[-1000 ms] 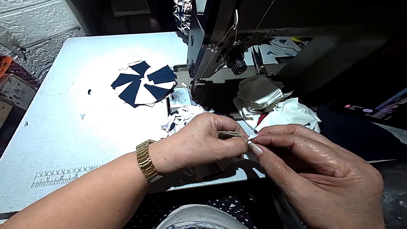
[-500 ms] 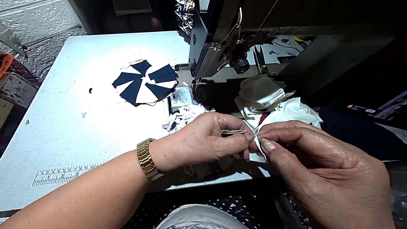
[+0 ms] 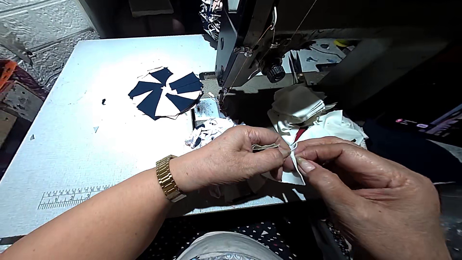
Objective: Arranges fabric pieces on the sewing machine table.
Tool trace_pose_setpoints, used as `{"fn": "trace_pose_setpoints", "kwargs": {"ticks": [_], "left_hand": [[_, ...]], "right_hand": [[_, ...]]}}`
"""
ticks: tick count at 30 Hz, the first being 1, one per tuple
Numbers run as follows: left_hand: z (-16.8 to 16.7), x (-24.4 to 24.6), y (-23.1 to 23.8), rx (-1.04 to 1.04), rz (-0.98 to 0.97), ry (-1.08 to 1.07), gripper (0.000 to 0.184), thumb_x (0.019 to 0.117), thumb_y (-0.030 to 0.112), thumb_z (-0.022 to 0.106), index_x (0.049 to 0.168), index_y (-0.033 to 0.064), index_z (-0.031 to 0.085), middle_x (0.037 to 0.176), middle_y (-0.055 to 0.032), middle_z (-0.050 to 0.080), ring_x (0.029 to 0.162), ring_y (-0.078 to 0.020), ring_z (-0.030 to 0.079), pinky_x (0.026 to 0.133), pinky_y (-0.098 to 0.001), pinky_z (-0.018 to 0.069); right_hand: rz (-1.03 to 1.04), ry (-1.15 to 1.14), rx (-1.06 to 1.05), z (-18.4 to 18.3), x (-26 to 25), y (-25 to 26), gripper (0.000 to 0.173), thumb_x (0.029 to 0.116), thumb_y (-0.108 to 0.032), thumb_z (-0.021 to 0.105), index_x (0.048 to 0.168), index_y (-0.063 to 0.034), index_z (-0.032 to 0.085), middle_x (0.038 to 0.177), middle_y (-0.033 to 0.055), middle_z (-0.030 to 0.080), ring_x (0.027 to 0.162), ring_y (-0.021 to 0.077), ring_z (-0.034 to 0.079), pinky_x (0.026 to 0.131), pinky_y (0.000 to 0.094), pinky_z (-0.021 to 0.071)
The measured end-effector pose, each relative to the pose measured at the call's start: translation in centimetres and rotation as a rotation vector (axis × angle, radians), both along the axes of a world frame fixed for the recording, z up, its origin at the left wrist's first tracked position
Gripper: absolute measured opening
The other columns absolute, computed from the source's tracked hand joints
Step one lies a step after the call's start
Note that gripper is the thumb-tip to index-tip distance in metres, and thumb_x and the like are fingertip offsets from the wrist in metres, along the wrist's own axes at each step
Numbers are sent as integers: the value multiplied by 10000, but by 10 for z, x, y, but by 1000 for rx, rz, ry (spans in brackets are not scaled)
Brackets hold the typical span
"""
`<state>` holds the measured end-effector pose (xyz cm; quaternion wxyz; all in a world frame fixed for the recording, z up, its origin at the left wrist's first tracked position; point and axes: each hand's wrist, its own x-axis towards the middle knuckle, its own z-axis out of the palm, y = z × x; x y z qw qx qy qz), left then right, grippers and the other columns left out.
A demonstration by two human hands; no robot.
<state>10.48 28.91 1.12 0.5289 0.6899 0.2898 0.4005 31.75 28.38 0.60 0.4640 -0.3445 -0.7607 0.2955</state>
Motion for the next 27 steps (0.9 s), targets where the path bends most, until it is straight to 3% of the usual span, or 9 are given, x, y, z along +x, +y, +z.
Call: {"fn": "trace_pose_setpoints", "kwargs": {"ticks": [3,5,7,11,14,16,18,23,27], "left_hand": [[-2,1,1,22,8,-15,213,1044,48,494,969,-29,679,805,-22,690,721,-13,616,655,-168,505],[-3,1,1,25,9,-22,200,1042,41,495,968,-30,667,797,-24,673,738,-20,624,682,-174,519],[-3,1,2,23,0,-26,200,1044,40,487,973,-29,661,793,-22,664,739,-23,619,683,-177,516],[-2,0,2,3,26,-34,203,1050,45,490,981,-22,668,798,-23,671,719,-24,607,654,-173,502],[1,1,2,-69,152,-30,108,982,61,645,1069,0,664,876,-42,670,749,-43,629,664,-184,531],[5,-1,2,-148,164,5,300,935,87,728,1214,10,651,1049,-76,693,871,-83,672,753,-224,575],[7,-3,1,-231,93,28,354,932,95,737,1263,11,643,1074,-82,697,883,-87,682,765,-230,587],[10,-6,2,-283,-41,43,93,956,59,697,1038,17,680,822,-35,690,704,-30,643,633,-172,540],[9,-8,3,-255,-22,62,54,943,61,718,944,12,696,725,-27,665,616,-22,605,549,-154,495]], "right_hand": [[32,44,-74,1,-1,-2,93,952,-155,674,1042,-153,699,946,-80,706,788,23,674,683,158,585],[41,45,-95,2,-1,-2,165,904,-153,723,1067,-153,700,948,-79,703,759,25,670,655,161,589],[26,40,-86,2,0,-2,160,884,-136,734,1044,-141,720,973,-65,703,781,37,679,671,171,602],[17,72,-63,1,1,1,83,926,-111,697,993,-136,739,974,-52,716,804,42,681,686,168,592],[45,129,-105,1,6,3,117,950,-108,670,1036,-139,742,996,-54,721,819,35,679,713,174,590],[83,187,-158,2,8,3,123,961,-111,663,1050,-138,743,1002,-45,724,822,36,677,722,180,589],[116,248,-208,3,8,3,116,966,-100,661,1049,-119,739,1003,-16,729,856,63,700,757,213,611],[131,302,-250,2,7,3,127,962,-84,663,1072,-105,723,970,-7,726,826,67,701,756,224,617],[127,240,-211,1,5,6,272,872,-112,778,1133,-128,704,1011,-32,711,834,59,695,732,202,617]]}}
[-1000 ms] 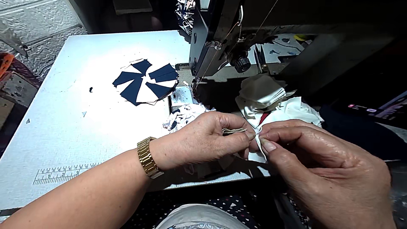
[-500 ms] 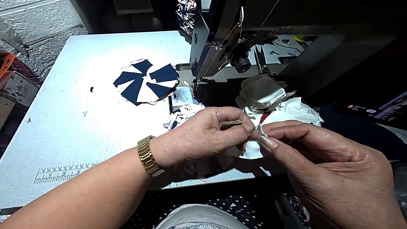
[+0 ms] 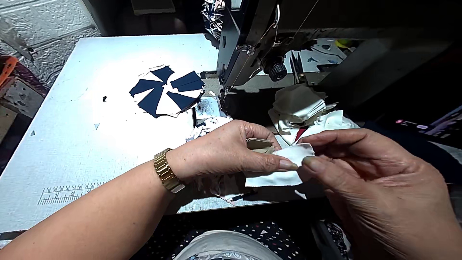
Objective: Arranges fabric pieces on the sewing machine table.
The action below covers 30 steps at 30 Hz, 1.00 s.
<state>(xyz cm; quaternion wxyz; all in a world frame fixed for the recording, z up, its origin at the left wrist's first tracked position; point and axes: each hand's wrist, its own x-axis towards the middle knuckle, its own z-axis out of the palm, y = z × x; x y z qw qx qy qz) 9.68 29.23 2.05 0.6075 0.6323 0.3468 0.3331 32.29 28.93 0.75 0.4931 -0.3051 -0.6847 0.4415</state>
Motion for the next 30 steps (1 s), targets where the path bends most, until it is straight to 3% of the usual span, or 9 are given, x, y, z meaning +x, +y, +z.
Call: {"fn": "trace_pose_setpoints", "kwargs": {"ticks": [4,8,11,14,21,25,30], "left_hand": [[2,-2,1,14,-29,18,57,937,59,725,959,13,699,758,-28,683,656,-27,636,589,-166,534],[4,-11,6,91,45,10,31,956,50,688,926,42,682,760,22,658,663,7,595,599,-145,499],[8,-18,10,87,154,3,28,963,53,681,936,54,676,738,21,632,600,1,553,541,-135,465],[5,-21,14,107,217,33,35,941,49,711,946,48,677,763,-8,652,639,-31,597,578,-162,504],[-5,-16,17,322,282,323,199,877,66,795,1030,55,668,887,-29,695,721,-43,656,669,-191,563],[-10,-16,17,388,296,462,204,879,106,799,1034,84,669,874,-12,709,733,-43,669,686,-210,568],[-12,-15,15,448,274,734,220,903,199,783,1079,136,668,837,16,695,720,-75,652,675,-301,557]], "right_hand": [[-33,-49,133,1,-2,6,270,873,-71,770,1130,-115,700,1015,-45,714,871,61,692,790,202,608],[-51,-54,216,5,2,13,278,904,-70,747,1169,-97,666,1065,-39,697,910,76,689,808,226,608],[-64,-33,200,4,1,14,320,879,-31,747,1179,-86,652,1070,-31,692,913,86,692,816,233,613],[-105,-38,149,-4,-2,13,336,861,-13,756,1169,-102,656,1058,-44,687,897,66,683,798,213,607],[-243,-212,66,-28,-12,14,345,827,-23,762,1139,-71,622,996,-32,661,816,22,662,721,172,590],[-261,-351,133,-35,-16,17,364,844,-50,772,1162,-45,594,1045,19,650,830,18,662,726,161,579],[-277,-559,268,-39,-16,21,331,877,-150,785,1135,-30,617,986,74,621,718,76,592,624,212,521]]}}
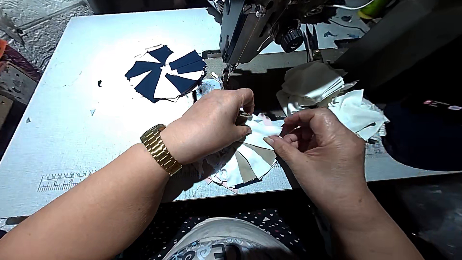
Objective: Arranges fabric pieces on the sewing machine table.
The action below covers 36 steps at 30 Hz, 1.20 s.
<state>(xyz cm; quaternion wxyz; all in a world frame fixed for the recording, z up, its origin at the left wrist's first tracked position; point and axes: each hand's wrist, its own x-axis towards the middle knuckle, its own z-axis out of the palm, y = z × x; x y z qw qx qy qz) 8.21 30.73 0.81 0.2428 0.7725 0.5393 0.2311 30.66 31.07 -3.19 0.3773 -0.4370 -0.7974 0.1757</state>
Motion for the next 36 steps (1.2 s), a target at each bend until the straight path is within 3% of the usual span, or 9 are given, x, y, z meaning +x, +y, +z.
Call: {"fn": "trace_pose_setpoints", "kwargs": {"ticks": [3,6,11,14,17,22,27,31,36], "left_hand": [[2,-2,-1,80,45,74,258,897,253,787,1092,141,660,842,11,673,739,-112,643,677,-363,550],[7,-6,-1,118,65,52,262,884,278,800,1057,150,651,818,33,665,707,-82,630,657,-325,545],[10,-3,-4,49,-37,201,147,907,302,776,927,187,686,762,70,638,694,-71,604,636,-332,514],[11,-4,-5,44,-39,277,108,914,307,766,939,215,716,801,88,668,738,-66,626,672,-345,520],[12,-6,-4,56,-40,236,145,909,325,771,978,210,716,800,78,662,728,-71,618,667,-348,517],[9,-6,0,-50,-54,-335,185,1029,259,622,1036,89,696,765,30,629,642,-10,569,584,-175,471],[17,-1,-5,-562,4,-928,288,1087,140,409,1317,34,546,948,-89,707,789,-116,690,690,-250,579],[17,5,-8,-718,18,-1133,350,1078,28,387,1422,59,449,1161,-166,699,933,-211,730,787,-317,606],[19,11,-11,-794,38,-1202,442,1059,7,350,1491,102,358,1246,-160,667,916,-199,735,721,-293,611]], "right_hand": [[8,-42,71,5,4,1,260,900,-166,761,1088,-27,646,993,70,582,740,68,564,636,192,501],[108,-60,136,13,6,2,153,948,-117,693,1061,-15,708,1036,86,610,835,77,611,716,185,543],[240,-231,157,6,5,2,244,975,-120,602,1138,-30,758,1059,104,640,931,190,621,797,314,537],[219,-309,166,9,6,-9,279,974,-183,587,1132,-41,766,1007,82,629,899,197,602,743,312,519],[203,-295,101,14,10,-18,289,961,-272,604,1102,-89,778,942,-4,589,804,84,567,650,216,482],[160,-171,118,18,6,-19,261,958,-217,637,1127,-60,760,984,24,618,800,45,586,664,165,498],[178,-230,78,7,7,-14,302,951,-285,630,1123,-82,774,985,19,572,773,57,553,615,189,478],[125,-124,115,21,17,-9,268,987,-217,609,1120,-34,752,1037,84,624,865,105,609,726,246,538],[225,62,221,38,21,-12,192,968,-141,649,1095,-32,743,1139,65,646,1027,121,638,876,266,563]]}}
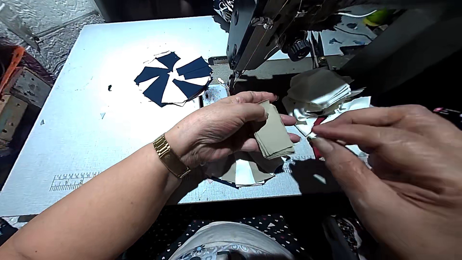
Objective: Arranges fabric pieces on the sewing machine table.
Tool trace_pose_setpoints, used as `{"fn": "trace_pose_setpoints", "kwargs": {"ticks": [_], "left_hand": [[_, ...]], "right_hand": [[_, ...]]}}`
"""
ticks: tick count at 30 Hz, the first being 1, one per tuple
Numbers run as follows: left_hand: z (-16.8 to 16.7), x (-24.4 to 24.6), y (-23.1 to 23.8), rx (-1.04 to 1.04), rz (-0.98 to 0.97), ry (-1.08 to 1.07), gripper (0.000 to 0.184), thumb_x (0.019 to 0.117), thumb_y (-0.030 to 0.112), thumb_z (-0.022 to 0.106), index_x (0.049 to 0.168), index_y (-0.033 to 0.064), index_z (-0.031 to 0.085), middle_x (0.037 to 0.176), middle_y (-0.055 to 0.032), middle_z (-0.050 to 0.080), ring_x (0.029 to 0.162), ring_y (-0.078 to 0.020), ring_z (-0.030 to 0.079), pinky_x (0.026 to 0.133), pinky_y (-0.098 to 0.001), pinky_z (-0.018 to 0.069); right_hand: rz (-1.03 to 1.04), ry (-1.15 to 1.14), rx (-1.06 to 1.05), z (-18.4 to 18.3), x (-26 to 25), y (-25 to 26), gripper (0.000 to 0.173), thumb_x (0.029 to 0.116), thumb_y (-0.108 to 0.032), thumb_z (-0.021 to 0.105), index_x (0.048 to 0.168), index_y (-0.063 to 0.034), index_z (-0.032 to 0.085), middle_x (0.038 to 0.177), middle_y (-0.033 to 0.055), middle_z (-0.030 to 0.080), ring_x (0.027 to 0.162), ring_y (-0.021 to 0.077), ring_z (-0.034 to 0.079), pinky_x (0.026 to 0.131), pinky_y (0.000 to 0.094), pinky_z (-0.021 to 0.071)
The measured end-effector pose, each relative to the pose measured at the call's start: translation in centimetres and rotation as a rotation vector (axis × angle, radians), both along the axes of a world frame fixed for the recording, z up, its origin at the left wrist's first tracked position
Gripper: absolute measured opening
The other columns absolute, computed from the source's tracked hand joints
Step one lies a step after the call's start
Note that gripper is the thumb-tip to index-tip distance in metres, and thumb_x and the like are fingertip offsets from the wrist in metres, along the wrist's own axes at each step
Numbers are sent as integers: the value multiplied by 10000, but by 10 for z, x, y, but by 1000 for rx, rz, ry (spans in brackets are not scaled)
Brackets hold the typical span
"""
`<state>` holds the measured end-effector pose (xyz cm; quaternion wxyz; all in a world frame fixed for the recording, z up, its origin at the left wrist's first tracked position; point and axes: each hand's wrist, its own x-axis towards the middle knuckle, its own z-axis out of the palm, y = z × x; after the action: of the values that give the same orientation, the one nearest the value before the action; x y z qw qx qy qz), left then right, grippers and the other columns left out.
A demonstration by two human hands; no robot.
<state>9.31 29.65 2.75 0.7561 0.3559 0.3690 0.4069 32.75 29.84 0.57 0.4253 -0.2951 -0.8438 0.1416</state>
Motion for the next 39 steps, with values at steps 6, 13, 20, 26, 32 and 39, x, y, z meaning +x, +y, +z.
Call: {"fn": "trace_pose_setpoints", "kwargs": {"ticks": [6,13,20,26,32,39], "left_hand": [[2,1,-1,-89,26,-4,463,1020,-31,373,1457,105,445,1054,-118,668,707,-119,679,573,-231,572],[3,3,-1,-84,17,39,537,985,-70,367,1493,100,414,1079,-129,679,762,-143,700,611,-264,588],[3,2,-2,-72,10,61,538,983,-63,371,1494,101,418,1028,-124,638,732,-151,682,604,-287,595],[4,2,-2,-45,-18,86,557,972,-61,373,1505,99,408,1003,-120,637,705,-137,675,588,-270,589],[4,2,-3,-38,-6,78,510,980,-50,378,1469,82,442,949,-105,627,679,-131,666,567,-266,585],[3,1,-2,-52,-10,76,475,1000,-18,370,1453,87,466,903,-91,620,673,-133,665,566,-271,586]], "right_hand": [[88,-123,71,-1,-16,-9,184,940,-94,663,1064,-5,766,1132,112,711,1137,173,660,983,283,553],[98,-177,29,2,-13,-7,200,968,-151,649,1061,-20,769,1122,95,699,1074,138,661,919,244,557],[119,-141,24,1,-16,-5,173,957,-99,625,1008,-6,761,1077,93,697,1040,126,663,889,229,560],[114,-131,-57,2,-15,-5,187,943,-121,604,990,-41,766,1102,57,699,1068,101,662,890,213,567],[86,-121,-63,1,-17,-4,171,943,-115,585,962,-36,736,1087,62,694,1034,97,665,855,212,571],[150,-89,-154,2,-14,0,199,967,-169,584,1066,-68,723,1074,1,680,980,81,658,820,225,579]]}}
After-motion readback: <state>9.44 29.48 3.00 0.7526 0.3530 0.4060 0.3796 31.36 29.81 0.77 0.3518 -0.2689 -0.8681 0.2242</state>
